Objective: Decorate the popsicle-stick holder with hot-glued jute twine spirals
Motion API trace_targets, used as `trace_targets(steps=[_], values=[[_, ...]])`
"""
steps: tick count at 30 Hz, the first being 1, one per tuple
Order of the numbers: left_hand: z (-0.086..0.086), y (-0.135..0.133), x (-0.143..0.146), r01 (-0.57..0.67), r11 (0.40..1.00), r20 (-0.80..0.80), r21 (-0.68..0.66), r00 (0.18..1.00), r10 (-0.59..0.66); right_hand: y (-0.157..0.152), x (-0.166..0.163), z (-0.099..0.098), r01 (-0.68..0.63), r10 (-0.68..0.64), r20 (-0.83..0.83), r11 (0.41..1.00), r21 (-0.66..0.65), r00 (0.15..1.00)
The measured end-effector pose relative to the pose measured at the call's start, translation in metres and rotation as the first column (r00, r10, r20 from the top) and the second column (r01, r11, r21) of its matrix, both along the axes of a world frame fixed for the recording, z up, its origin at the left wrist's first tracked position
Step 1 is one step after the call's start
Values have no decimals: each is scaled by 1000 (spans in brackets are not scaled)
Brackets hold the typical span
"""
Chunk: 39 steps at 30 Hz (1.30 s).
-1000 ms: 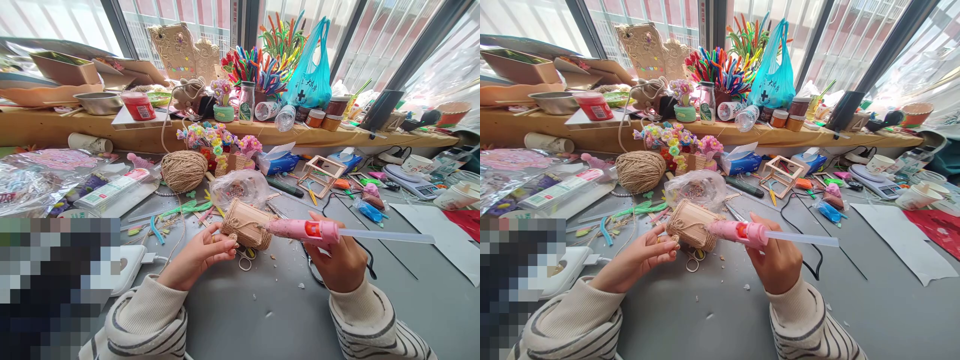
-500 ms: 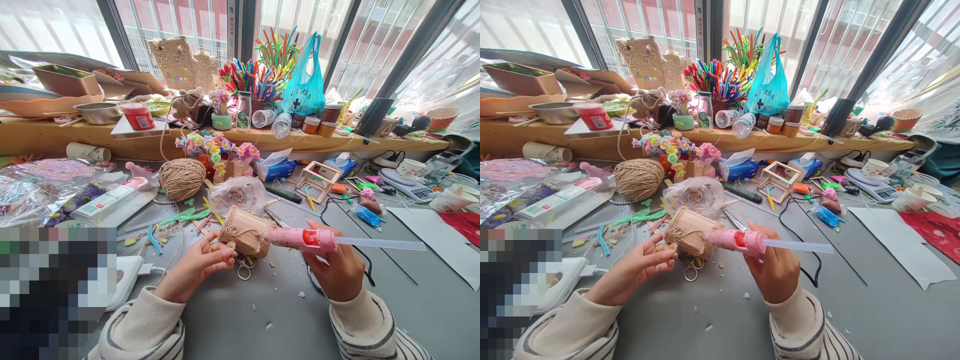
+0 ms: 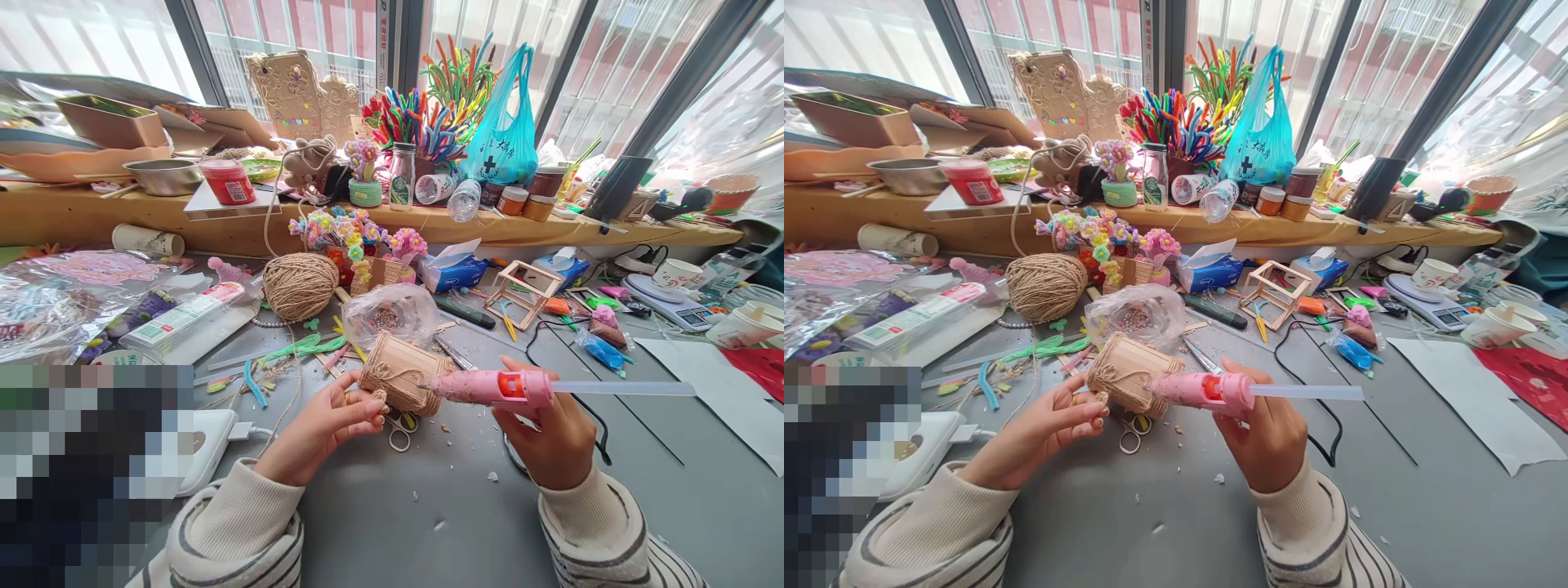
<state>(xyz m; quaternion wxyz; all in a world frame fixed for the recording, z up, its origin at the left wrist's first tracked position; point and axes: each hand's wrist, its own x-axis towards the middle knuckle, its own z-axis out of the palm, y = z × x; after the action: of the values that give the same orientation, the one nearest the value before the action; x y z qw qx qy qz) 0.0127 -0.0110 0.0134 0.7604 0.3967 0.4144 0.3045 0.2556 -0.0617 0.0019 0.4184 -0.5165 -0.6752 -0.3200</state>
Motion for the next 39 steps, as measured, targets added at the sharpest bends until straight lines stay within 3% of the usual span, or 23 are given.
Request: trace_targets(steps=[6,11,14,18,25,30,34,39], values=[[-1,1,-1,7,1000,-8,15,1000,-7,-1,-3,-3,18,-53,-273,992,-128,961],[0,1,1,5,1000,-21,9,1000,-5,2,-5,3,-61,-166,-614,942,-330,771],[0,0,0,-3,1000,-25,8,1000,3,6,-1,4,-105,-231,-681,904,-414,695],[-1,0,-1,2,1000,-18,22,1000,-2,11,8,2,-86,-302,-660,869,-487,688],[-1,1,1,-9,1000,-10,20,1000,9,14,9,-1,-21,-318,-598,872,-489,736],[-3,2,0,1,1000,-5,23,1000,-1,17,4,5,-89,-246,-623,885,-457,743],[-5,3,-1,-1,1000,-8,30,1000,1,22,2,24,-140,-187,-664,903,-407,724],[-4,3,0,-12,999,-16,47,1000,13,35,8,67,-187,-91,-707,934,-305,701]])
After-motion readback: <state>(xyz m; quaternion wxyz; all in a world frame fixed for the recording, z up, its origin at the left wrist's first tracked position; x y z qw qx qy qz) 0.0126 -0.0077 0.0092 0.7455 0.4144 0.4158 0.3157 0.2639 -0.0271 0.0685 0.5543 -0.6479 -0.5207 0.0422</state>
